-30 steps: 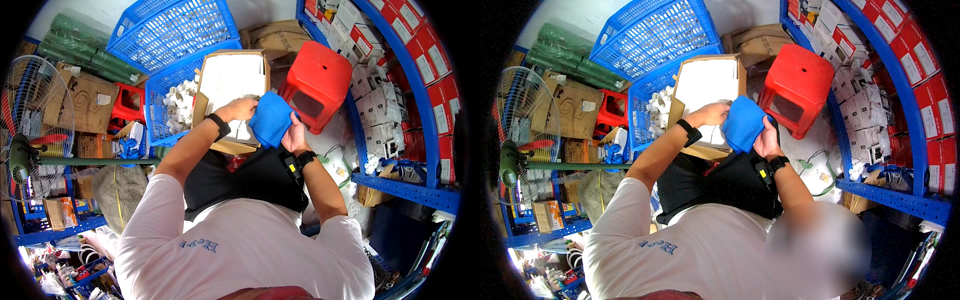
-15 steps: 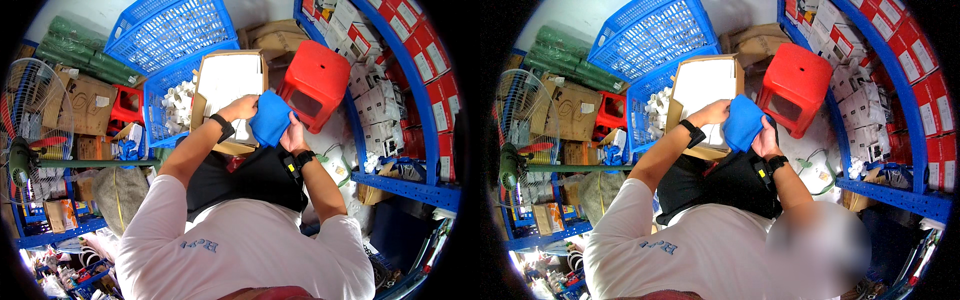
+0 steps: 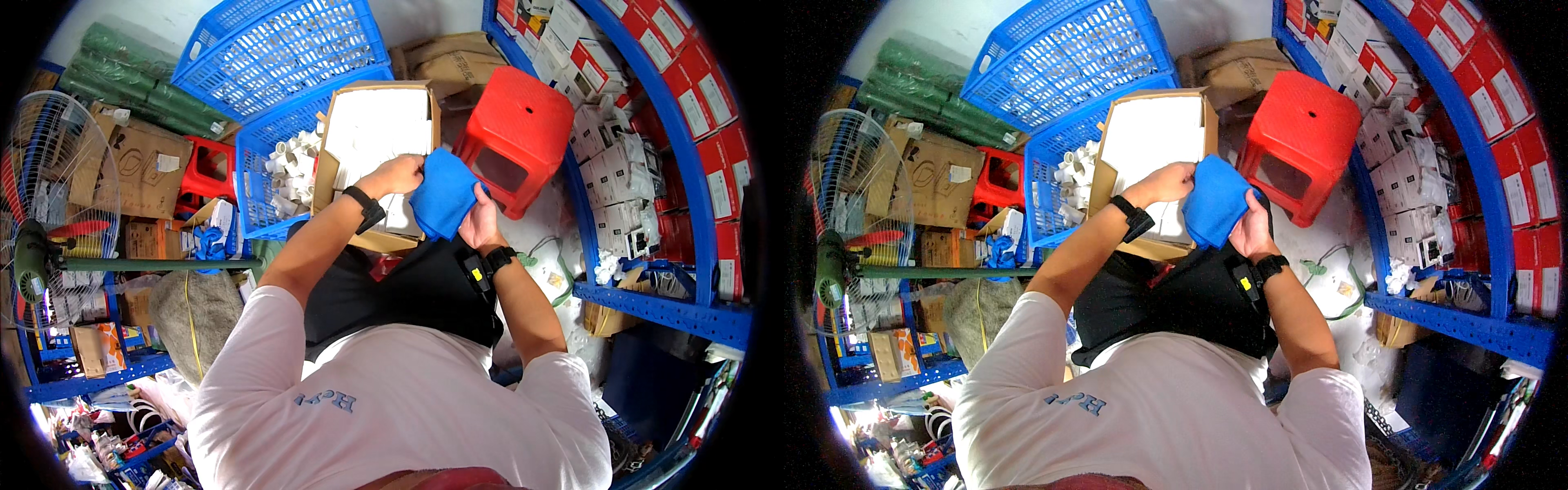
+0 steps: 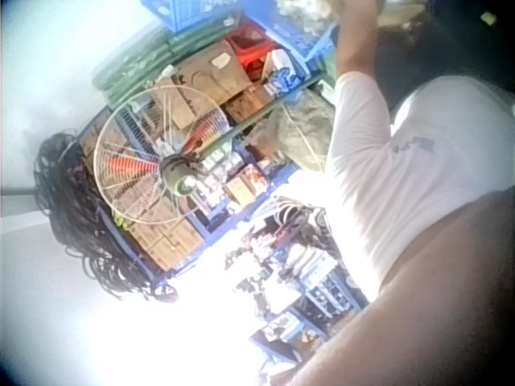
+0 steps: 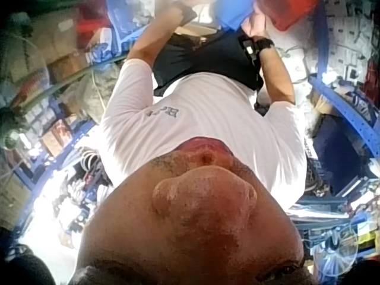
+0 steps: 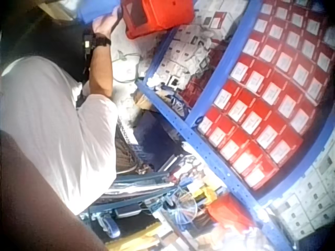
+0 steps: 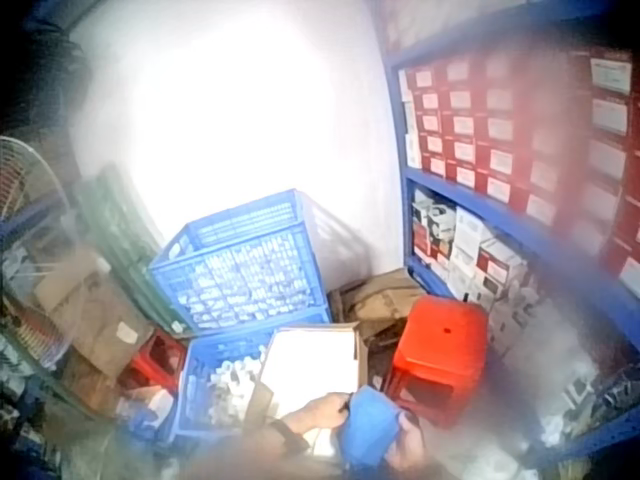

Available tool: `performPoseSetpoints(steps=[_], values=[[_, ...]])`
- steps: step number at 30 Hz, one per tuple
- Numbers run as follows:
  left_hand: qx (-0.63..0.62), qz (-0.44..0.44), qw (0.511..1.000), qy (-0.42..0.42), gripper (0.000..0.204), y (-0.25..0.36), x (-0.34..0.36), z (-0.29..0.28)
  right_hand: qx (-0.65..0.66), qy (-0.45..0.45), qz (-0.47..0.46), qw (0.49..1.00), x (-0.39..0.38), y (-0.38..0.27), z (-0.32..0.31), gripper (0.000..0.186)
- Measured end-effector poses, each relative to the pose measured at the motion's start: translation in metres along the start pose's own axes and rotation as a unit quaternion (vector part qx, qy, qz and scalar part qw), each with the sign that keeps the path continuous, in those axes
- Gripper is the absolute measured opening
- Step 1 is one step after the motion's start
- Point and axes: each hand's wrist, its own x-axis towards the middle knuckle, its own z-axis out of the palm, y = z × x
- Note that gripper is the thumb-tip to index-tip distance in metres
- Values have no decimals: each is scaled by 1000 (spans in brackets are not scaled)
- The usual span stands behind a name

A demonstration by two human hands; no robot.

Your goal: The person picks up several white square electrical plates from a cardboard box, turning them over in their hands, before picking up a blue electrical component and placing it against one of the plates.

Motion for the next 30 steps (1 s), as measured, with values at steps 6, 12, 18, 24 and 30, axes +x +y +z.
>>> performPoseSetpoints(steps=[6, 12, 18, 24, 30], values=[[-51, 19, 998, -26, 21, -3, -32, -13, 1, 20, -16, 1000, -4, -2, 4, 58], [-108, -53, 984, 132, 20, -60, -78, -16, 23, 28, -40, 999, -3, -2, -2, 57], [5, -109, 994, 19, 80, -46, -85, -11, 24, 41, -65, 997, -2, -5, -2, 55], [-2, -227, 972, -62, 99, -34, -65, -7, 13, 40, -63, 997, -4, -2, 1, 55], [52, -212, 974, -62, 97, -40, -54, 5, -18, 17, -65, 998, -4, -7, -10, 57]])
